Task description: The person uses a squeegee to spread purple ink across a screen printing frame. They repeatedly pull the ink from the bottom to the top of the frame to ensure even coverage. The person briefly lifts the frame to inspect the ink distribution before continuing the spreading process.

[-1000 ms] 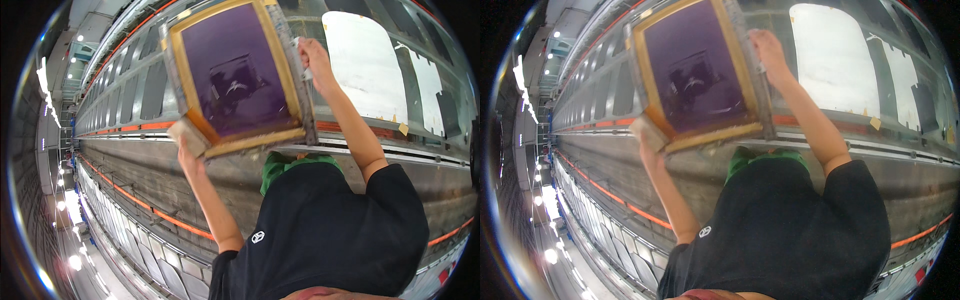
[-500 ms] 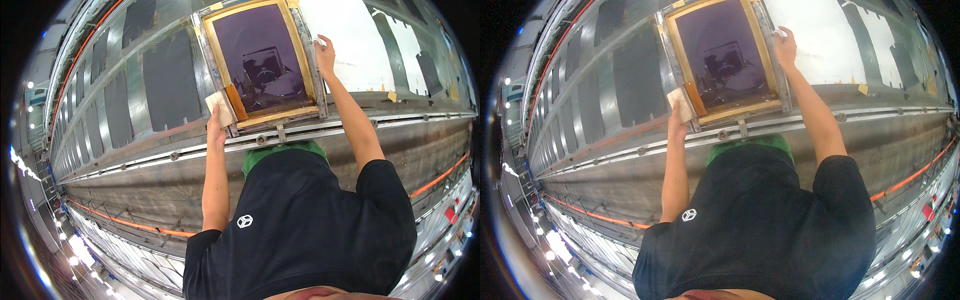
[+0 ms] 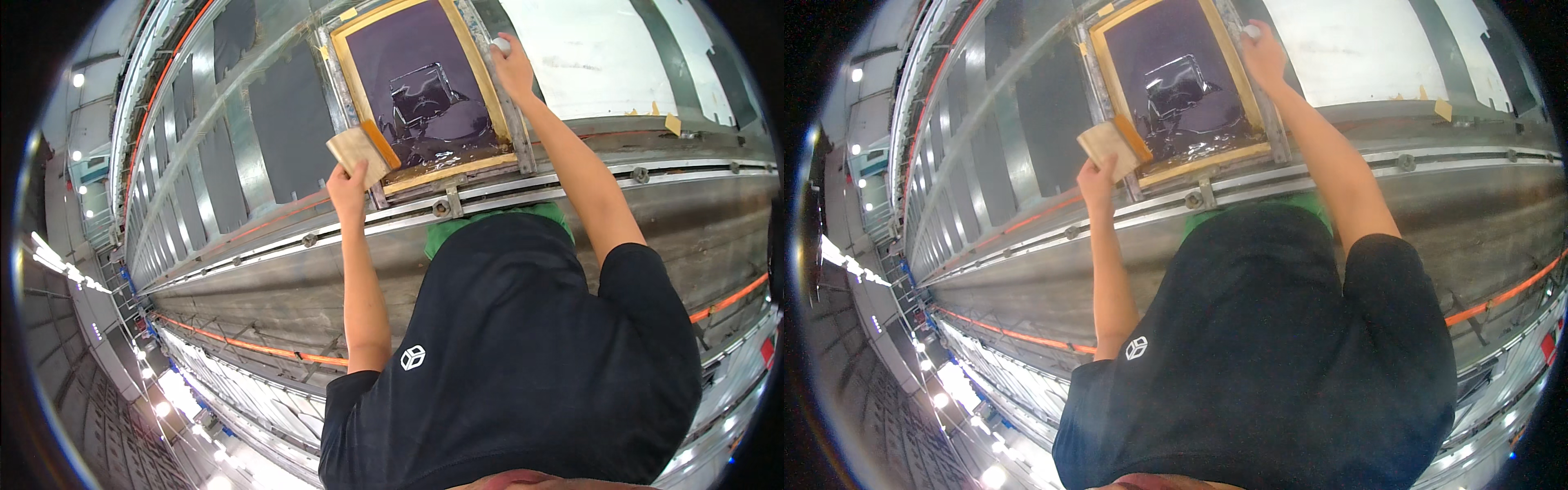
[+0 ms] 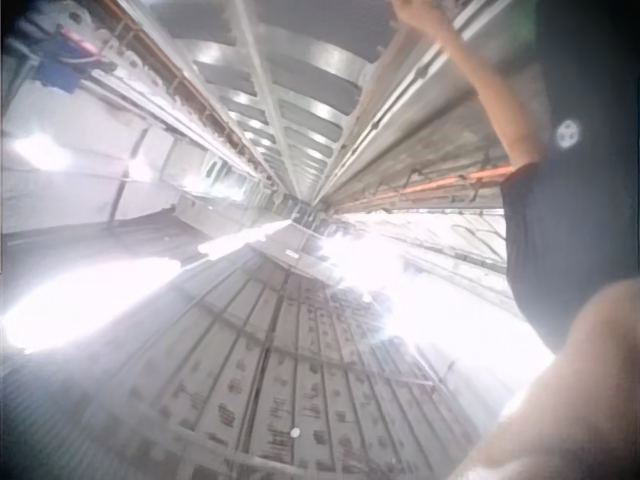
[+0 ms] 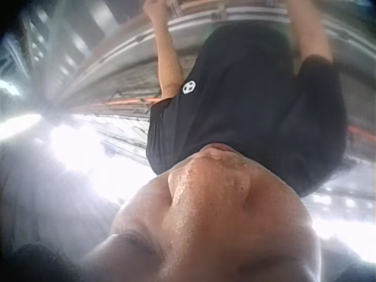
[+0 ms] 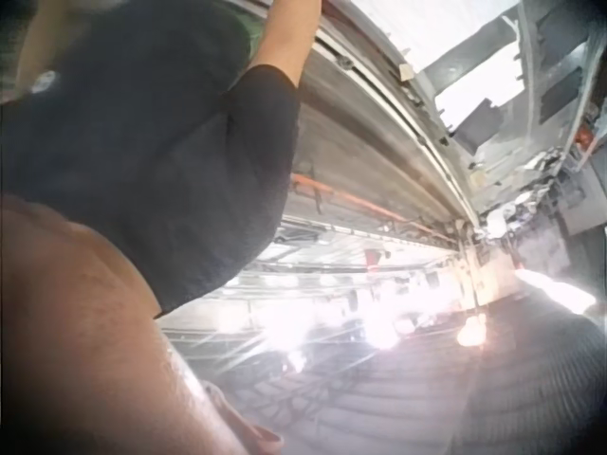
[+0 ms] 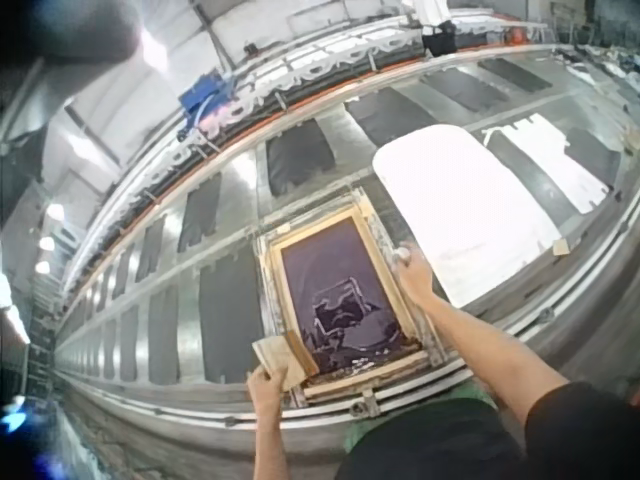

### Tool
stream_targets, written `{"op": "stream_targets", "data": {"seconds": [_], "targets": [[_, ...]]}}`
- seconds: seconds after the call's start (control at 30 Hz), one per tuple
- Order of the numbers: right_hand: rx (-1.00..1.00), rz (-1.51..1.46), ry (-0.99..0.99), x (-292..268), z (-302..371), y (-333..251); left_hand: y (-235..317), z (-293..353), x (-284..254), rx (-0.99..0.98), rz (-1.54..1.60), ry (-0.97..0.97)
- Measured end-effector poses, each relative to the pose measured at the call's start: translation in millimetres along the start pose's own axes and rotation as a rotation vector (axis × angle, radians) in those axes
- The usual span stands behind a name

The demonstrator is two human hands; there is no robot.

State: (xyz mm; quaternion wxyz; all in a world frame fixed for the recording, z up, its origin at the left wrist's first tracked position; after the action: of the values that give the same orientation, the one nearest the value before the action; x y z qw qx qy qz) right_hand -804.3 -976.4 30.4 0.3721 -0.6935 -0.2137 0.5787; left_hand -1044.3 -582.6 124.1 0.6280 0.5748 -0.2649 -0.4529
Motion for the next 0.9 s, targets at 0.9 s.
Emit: {"op": "stream_targets", "data": {"seconds": [0.9], "targets": [[0.059,0.013,-0.135,5,11,-7,-23,35,107,0.28,-0.751,-0.16]]}}
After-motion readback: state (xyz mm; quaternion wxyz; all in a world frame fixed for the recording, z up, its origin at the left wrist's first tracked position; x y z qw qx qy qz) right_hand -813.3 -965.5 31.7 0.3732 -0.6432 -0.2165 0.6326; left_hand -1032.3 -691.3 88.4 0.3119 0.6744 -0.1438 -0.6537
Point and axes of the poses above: each hand's wrist, its own z-axis away from the middle knuckle, its own x-axis out of the palm, y = z × x, the point moved 10 cm from there along -z, towards the middle knuckle, and after that the axes turned 15 degrees about z, right-handed, at the moved point
